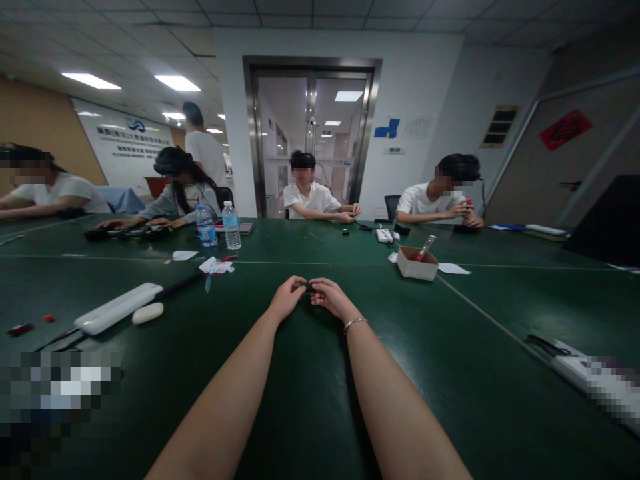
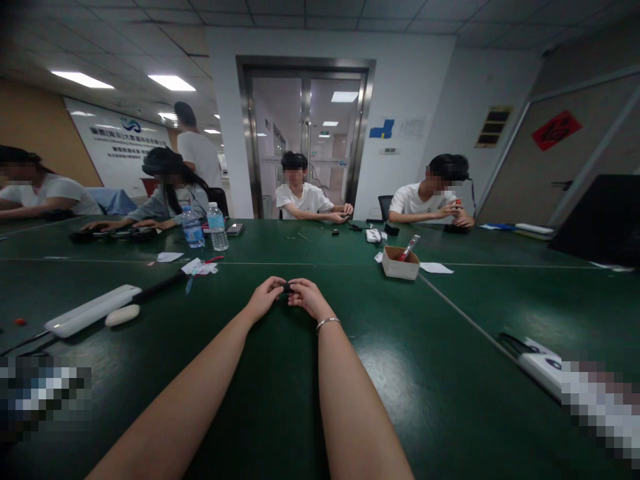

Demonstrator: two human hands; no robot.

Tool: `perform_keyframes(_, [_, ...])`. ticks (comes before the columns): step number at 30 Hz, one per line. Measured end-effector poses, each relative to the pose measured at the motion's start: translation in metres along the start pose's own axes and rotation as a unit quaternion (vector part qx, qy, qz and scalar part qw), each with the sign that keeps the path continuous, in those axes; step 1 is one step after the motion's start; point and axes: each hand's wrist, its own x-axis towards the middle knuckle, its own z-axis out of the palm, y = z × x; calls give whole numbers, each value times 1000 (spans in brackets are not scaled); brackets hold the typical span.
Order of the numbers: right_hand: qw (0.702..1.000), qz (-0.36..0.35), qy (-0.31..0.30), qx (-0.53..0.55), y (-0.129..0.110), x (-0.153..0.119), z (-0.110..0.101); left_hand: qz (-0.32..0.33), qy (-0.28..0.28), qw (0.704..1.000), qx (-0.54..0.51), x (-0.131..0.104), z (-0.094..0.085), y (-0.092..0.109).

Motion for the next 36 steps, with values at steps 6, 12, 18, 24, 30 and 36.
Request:
perform_keyframes(6, [1000, -3, -1, -4, 0, 0, 0, -6, -20, 1000, -3, -2, 0, 3])
perform_keyframes(12, [1000, -3, -2, -4, 0, 0, 0, -11, -7, 1000, -3, -2, 0, 6])
perform_keyframes(18, [1000, 1, 1, -5, -1, 0, 0, -3, -17, 1000, 1, -3, -1, 5])
perform_keyframes(24, [1000, 4, 7, -6, -2, -1, 1, -6, 4, 1000, -6, 0, 0, 0])
perform_keyframes(30, [1000, 7, 4, -9, -2, -1, 1, 6, -5, 1000, -25, 0, 1, 0])
perform_keyframes(36, [1000, 7, -2, -9, -3, -3, 2, 0, -12, 1000, -19, 0, 1, -1])
